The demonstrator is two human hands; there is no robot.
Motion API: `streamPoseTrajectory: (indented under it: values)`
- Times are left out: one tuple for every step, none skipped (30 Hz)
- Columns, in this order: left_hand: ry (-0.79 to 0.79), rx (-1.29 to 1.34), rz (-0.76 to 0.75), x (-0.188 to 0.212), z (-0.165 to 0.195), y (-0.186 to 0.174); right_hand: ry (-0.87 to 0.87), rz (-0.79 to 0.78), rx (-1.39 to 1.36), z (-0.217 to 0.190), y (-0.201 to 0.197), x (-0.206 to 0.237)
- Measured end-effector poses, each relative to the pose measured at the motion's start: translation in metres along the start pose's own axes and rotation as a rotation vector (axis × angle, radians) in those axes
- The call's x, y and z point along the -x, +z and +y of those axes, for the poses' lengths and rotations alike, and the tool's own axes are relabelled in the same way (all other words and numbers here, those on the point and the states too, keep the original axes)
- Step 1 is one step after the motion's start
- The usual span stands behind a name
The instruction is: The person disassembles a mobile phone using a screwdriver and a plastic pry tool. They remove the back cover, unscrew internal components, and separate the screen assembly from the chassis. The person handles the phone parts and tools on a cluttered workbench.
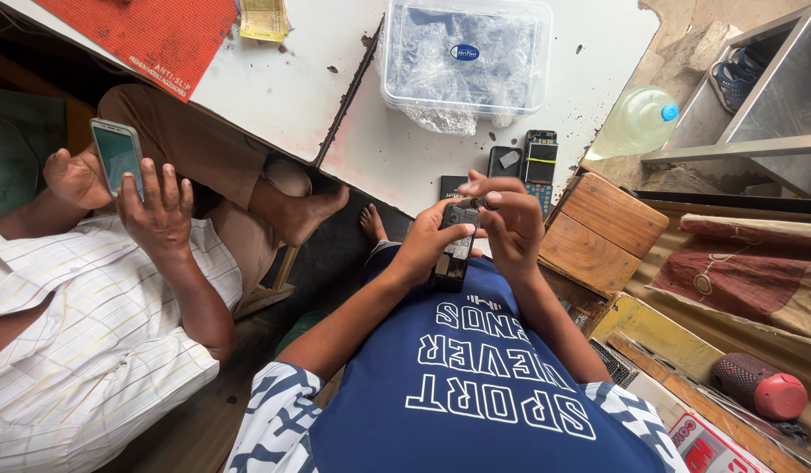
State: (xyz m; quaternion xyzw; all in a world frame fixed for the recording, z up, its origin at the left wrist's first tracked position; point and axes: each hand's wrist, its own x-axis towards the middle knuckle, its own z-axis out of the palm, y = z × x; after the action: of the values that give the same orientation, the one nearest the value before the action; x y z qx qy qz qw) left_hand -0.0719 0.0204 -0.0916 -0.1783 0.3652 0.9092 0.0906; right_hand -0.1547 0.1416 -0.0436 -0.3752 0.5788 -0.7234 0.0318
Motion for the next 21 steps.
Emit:
streamPoseTrajectory:
  values:
    - [0.004, 0.0, -0.007, 0.0, 0.002, 0.001, -0.033, -0.002, 0.0, 0.0, -0.001, -0.001]
    - [0.01, 0.0, -0.017, 0.0, 0.004, 0.003, 0.013, 0.028, -0.017, 0.0, -0.002, -0.002]
    - [0.003, -0.002, -0.014, 0.001, 0.005, 0.004, 0.063, 0.058, -0.036, 0.0, -0.005, -0.001]
    - [-0.003, -0.004, -0.01, 0.002, 0.006, 0.004, 0.113, 0.087, -0.057, 0.001, -0.006, 0.0]
    - [-0.008, -0.009, -0.005, 0.002, 0.007, 0.004, 0.127, 0.054, -0.103, 0.003, -0.007, 0.001]
    - [0.001, -0.008, -0.006, 0.002, 0.007, 0.004, 0.146, 0.024, -0.148, 0.005, -0.009, 0.001]
    - [0.008, -0.005, -0.008, 0.001, 0.007, 0.004, 0.167, -0.005, -0.191, 0.006, -0.01, 0.003]
    - [0.018, -0.004, -0.011, 0.0, 0.006, 0.004, 0.133, 0.034, -0.182, 0.008, -0.01, 0.005]
    - [0.01, 0.001, -0.009, 0.0, 0.005, 0.003, 0.097, 0.074, -0.173, 0.011, -0.01, 0.006]
    - [0.0, 0.007, -0.006, 0.0, 0.004, 0.002, 0.063, 0.113, -0.162, 0.012, -0.009, 0.008]
    - [-0.008, 0.013, -0.004, -0.001, 0.003, 0.001, 0.092, 0.076, -0.182, 0.013, -0.011, 0.009]
    - [-0.003, 0.006, -0.007, -0.002, 0.002, 0.0, 0.117, 0.037, -0.202, 0.014, -0.011, 0.009]
    - [-0.001, 0.0, -0.008, -0.002, 0.002, 0.0, 0.145, 0.001, -0.224, 0.014, -0.011, 0.01]
    - [-0.004, -0.004, -0.008, -0.001, 0.001, 0.0, 0.118, 0.018, -0.181, 0.013, -0.011, 0.011]
    - [-0.005, 0.001, -0.004, -0.001, 0.001, 0.0, 0.087, 0.034, -0.139, 0.013, -0.011, 0.011]
    - [-0.003, 0.003, -0.002, -0.002, 0.001, 0.0, 0.051, 0.048, -0.096, 0.012, -0.01, 0.011]
    - [-0.001, 0.008, 0.002, -0.001, 0.001, 0.001, 0.102, 0.058, -0.16, 0.011, -0.011, 0.01]
    - [0.003, 0.004, 0.002, -0.001, 0.002, 0.001, 0.153, 0.068, -0.224, 0.01, -0.011, 0.01]
    - [0.007, -0.003, 0.0, -0.001, 0.003, 0.002, 0.201, 0.077, -0.288, 0.01, -0.011, 0.009]
    - [0.008, -0.01, -0.001, -0.001, 0.003, 0.002, 0.179, 0.062, -0.286, 0.009, -0.01, 0.008]
    - [0.003, -0.021, 0.005, 0.0, 0.003, 0.003, 0.164, 0.048, -0.283, 0.009, -0.01, 0.007]
